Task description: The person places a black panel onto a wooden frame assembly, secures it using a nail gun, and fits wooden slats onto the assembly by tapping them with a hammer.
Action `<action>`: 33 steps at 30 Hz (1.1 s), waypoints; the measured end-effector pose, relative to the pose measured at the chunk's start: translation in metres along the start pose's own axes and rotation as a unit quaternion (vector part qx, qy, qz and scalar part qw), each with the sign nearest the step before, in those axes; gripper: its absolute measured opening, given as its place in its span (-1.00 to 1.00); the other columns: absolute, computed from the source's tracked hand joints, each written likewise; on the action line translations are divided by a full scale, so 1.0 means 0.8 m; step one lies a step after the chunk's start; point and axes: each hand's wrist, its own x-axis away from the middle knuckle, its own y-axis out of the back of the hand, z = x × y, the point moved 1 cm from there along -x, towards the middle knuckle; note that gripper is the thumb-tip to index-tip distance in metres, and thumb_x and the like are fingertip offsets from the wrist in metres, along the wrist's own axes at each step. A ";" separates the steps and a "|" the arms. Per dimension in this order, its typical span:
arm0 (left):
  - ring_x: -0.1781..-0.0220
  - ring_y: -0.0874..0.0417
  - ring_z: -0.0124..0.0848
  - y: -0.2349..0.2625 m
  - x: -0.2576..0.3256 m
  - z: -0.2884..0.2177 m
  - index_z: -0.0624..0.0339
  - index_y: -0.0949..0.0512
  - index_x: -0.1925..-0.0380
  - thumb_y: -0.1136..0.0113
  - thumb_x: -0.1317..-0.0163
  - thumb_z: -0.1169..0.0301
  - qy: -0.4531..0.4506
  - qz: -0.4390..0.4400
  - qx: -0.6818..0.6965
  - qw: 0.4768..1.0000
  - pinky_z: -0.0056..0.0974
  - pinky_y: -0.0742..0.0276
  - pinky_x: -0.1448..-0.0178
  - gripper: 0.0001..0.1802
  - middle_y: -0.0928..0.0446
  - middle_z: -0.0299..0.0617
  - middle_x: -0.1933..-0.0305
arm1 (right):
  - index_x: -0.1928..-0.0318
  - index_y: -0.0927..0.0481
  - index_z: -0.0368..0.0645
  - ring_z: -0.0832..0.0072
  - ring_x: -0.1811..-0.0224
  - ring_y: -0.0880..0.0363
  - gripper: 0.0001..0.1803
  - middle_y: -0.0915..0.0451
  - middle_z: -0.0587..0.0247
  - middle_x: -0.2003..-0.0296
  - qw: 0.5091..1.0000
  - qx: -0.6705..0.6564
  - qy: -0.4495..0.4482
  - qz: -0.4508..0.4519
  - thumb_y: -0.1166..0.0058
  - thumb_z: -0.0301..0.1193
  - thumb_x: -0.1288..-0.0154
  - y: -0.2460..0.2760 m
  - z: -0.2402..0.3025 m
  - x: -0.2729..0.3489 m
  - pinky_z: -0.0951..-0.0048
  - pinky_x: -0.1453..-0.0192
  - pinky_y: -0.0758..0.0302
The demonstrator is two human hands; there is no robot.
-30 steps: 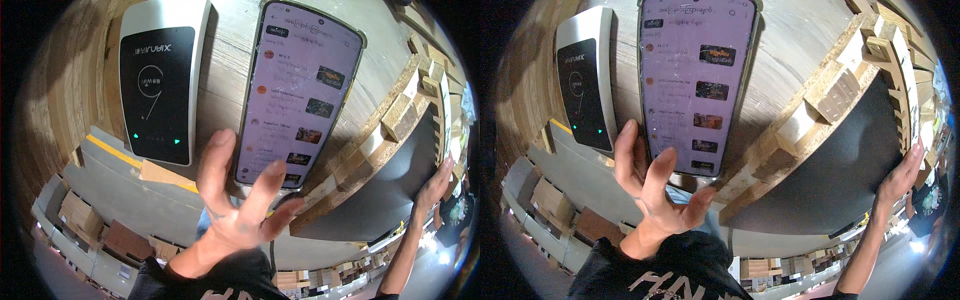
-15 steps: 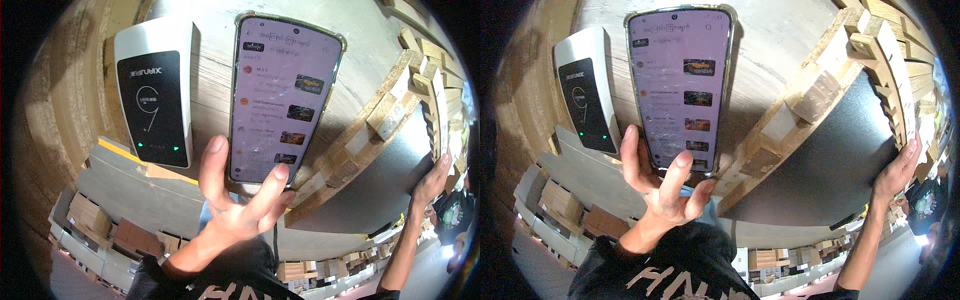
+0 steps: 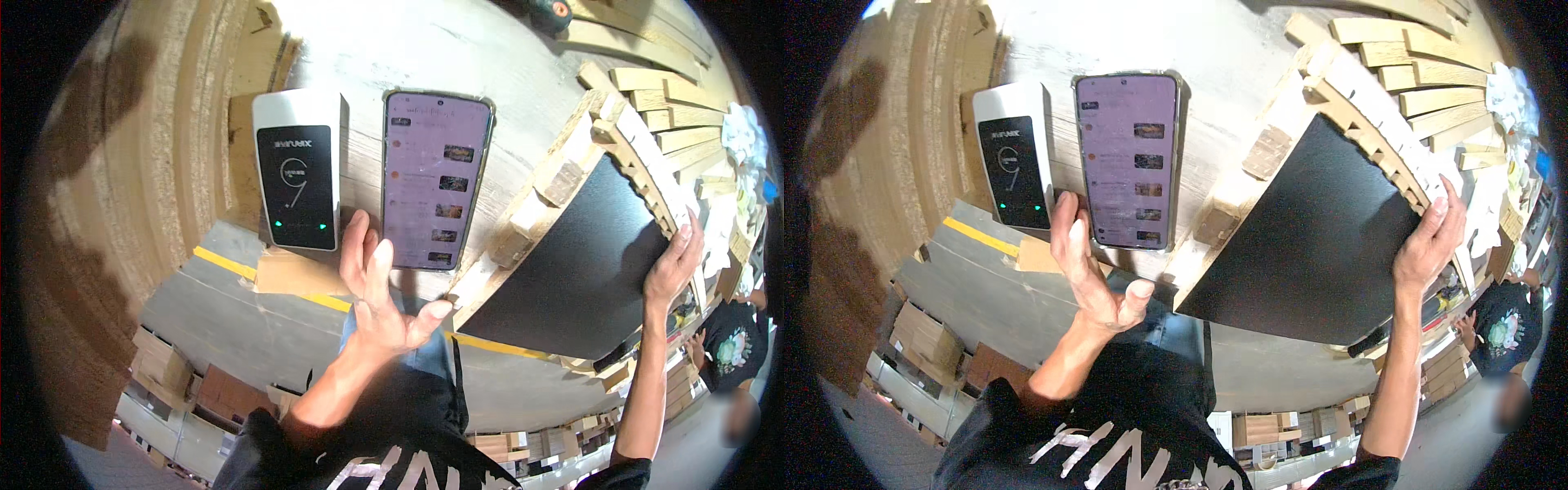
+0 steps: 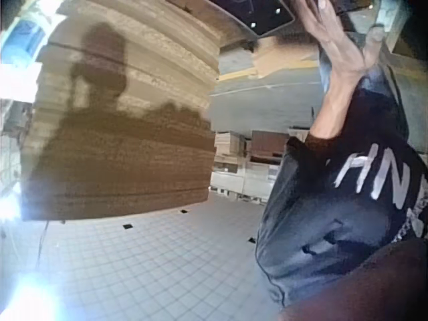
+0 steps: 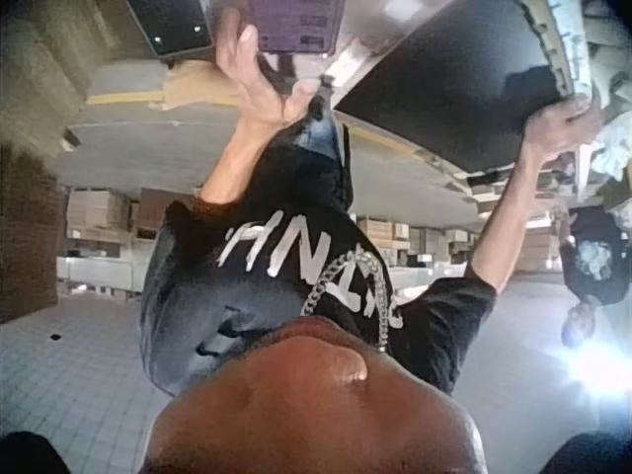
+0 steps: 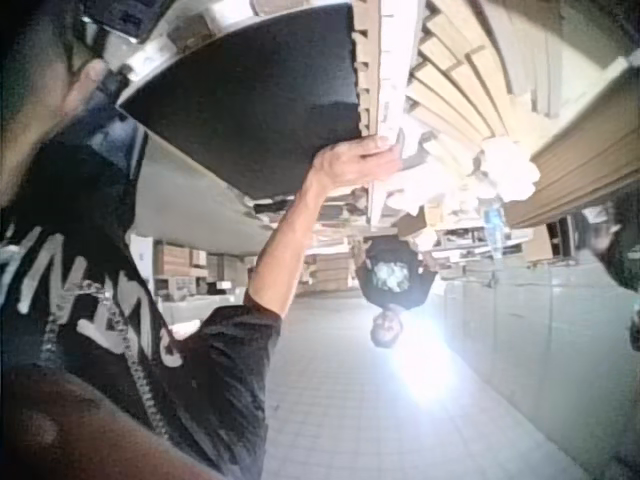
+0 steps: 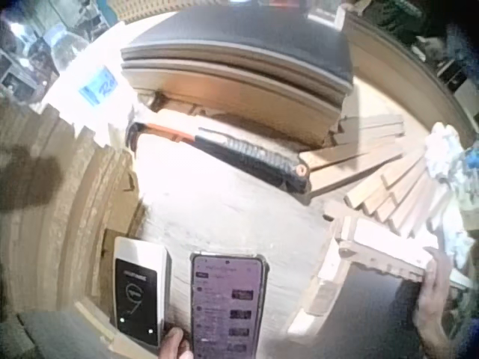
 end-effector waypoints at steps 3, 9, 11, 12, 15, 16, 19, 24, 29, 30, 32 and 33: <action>-0.49 -0.07 0.22 0.005 -0.006 -0.003 0.24 0.03 -0.49 -0.20 -0.30 -0.15 0.001 0.003 -0.014 1.000 0.13 -0.20 -0.45 0.02 0.10 0.42 -0.47 | -0.14 -0.54 -0.29 0.14 -0.05 -0.50 -0.57 -0.57 -0.01 0.02 1.000 -0.004 0.003 0.001 0.27 -0.23 -0.60 0.002 0.009 -0.003 0.21 -0.25 -0.30; -0.52 -0.04 0.24 0.020 -0.047 -0.023 0.34 -0.04 -0.45 -0.20 -0.33 -0.03 0.007 0.002 -0.025 1.000 0.15 -0.10 -0.49 -0.07 0.07 0.44 -0.48 | -0.16 -0.52 -0.25 0.17 -0.13 -0.45 -0.56 -0.56 0.03 -0.04 1.000 0.016 -0.004 0.022 0.30 -0.21 -0.59 0.006 0.011 -0.004 0.18 -0.32 -0.18; -0.53 -0.03 0.26 0.031 -0.073 -0.029 0.38 -0.09 -0.43 -0.19 -0.33 0.01 0.007 0.003 -0.048 0.999 0.17 -0.06 -0.51 -0.11 0.05 0.44 -0.48 | -0.16 -0.52 -0.25 0.17 -0.13 -0.45 -0.56 -0.56 0.03 -0.05 1.000 0.014 -0.001 0.022 0.30 -0.23 -0.59 0.003 0.010 -0.003 0.18 -0.33 -0.18; -0.53 0.00 0.28 0.034 -0.087 -0.030 0.41 -0.14 -0.40 -0.19 -0.32 0.04 0.013 0.009 -0.053 0.998 0.18 -0.02 -0.52 -0.14 0.05 0.44 -0.49 | -0.16 -0.52 -0.25 0.16 -0.13 -0.45 -0.56 -0.56 0.03 -0.05 1.000 0.016 -0.001 0.025 0.30 -0.23 -0.59 0.004 0.008 -0.002 0.18 -0.33 -0.18; -0.56 0.12 0.34 0.047 -0.125 -0.034 0.34 -0.23 -0.39 -0.23 -0.28 0.07 0.018 0.041 -0.124 0.991 0.30 0.17 -0.53 -0.18 0.10 0.40 -0.53 | -0.16 -0.51 -0.25 0.15 -0.14 -0.45 -0.56 -0.56 0.03 -0.05 0.999 0.021 -0.001 0.031 0.31 -0.23 -0.59 0.004 0.007 -0.003 0.18 -0.33 -0.18; -0.57 0.16 0.35 0.048 -0.134 -0.034 0.25 -0.24 -0.40 -0.25 -0.26 0.04 0.021 0.049 -0.157 0.986 0.36 0.20 -0.51 -0.18 0.14 0.39 -0.54 | -0.16 -0.51 -0.25 0.15 -0.14 -0.44 -0.55 -0.56 0.02 -0.06 0.999 0.023 0.000 0.029 0.31 -0.22 -0.59 0.005 0.008 -0.004 0.17 -0.33 -0.18; -0.60 0.28 0.31 0.049 -0.152 -0.029 0.08 -0.27 -0.43 -0.28 -0.24 -0.04 0.029 0.084 -0.226 0.970 0.37 0.27 -0.53 -0.16 0.25 0.33 -0.58 | -0.16 -0.51 -0.26 0.14 -0.15 -0.44 -0.54 -0.55 0.01 -0.06 0.999 0.024 -0.001 0.028 0.32 -0.20 -0.59 0.004 0.011 -0.003 0.17 -0.33 -0.17; -0.63 0.45 0.23 0.054 -0.161 -0.023 -0.14 -0.29 -0.45 -0.30 -0.17 -0.18 0.040 0.134 -0.275 0.951 0.38 0.42 -0.54 -0.11 0.41 0.22 -0.61 | -0.16 -0.52 -0.30 0.10 -0.16 -0.44 -0.53 -0.55 -0.04 -0.06 0.999 0.036 0.001 0.029 0.36 -0.23 -0.61 0.006 0.016 -0.005 0.18 -0.33 -0.22; -0.63 0.46 0.22 0.057 -0.161 -0.024 -0.17 -0.31 -0.44 -0.31 -0.11 -0.25 0.032 0.153 -0.277 0.948 0.36 0.45 -0.55 -0.08 0.38 0.18 -0.63 | -0.15 -0.52 -0.27 0.16 -0.13 -0.43 -0.53 -0.55 0.01 -0.03 0.999 0.012 -0.015 0.027 0.35 -0.20 -0.60 0.006 0.015 -0.005 0.17 -0.33 -0.16; -0.63 0.46 0.22 0.059 -0.161 -0.024 -0.17 -0.31 -0.44 -0.31 -0.11 -0.25 0.033 0.155 -0.279 0.947 0.36 0.45 -0.55 -0.08 0.38 0.18 -0.63 | -0.15 -0.52 -0.27 0.16 -0.13 -0.43 -0.53 -0.55 0.01 -0.03 0.999 0.011 -0.017 0.028 0.35 -0.20 -0.60 0.004 0.014 -0.004 0.17 -0.33 -0.16; -0.64 0.45 0.20 0.061 -0.160 -0.024 -0.09 -0.26 -0.47 -0.31 -0.06 -0.30 0.008 0.137 -0.264 0.955 0.32 0.43 -0.57 0.02 0.35 0.20 -0.62 | -0.15 -0.52 -0.27 0.15 -0.13 -0.43 -0.54 -0.55 0.01 -0.02 1.000 0.008 -0.012 0.022 0.34 -0.22 -0.60 0.000 0.013 -0.002 0.17 -0.34 -0.17; -0.64 0.45 0.20 0.060 -0.161 -0.020 -0.09 -0.26 -0.47 -0.31 -0.06 -0.30 0.008 0.138 -0.262 0.955 0.32 0.43 -0.57 0.02 0.35 0.20 -0.62 | -0.15 -0.52 -0.27 0.15 -0.13 -0.43 -0.54 -0.55 0.01 -0.02 1.000 0.010 -0.012 0.022 0.34 -0.22 -0.60 0.001 0.013 -0.002 0.17 -0.34 -0.17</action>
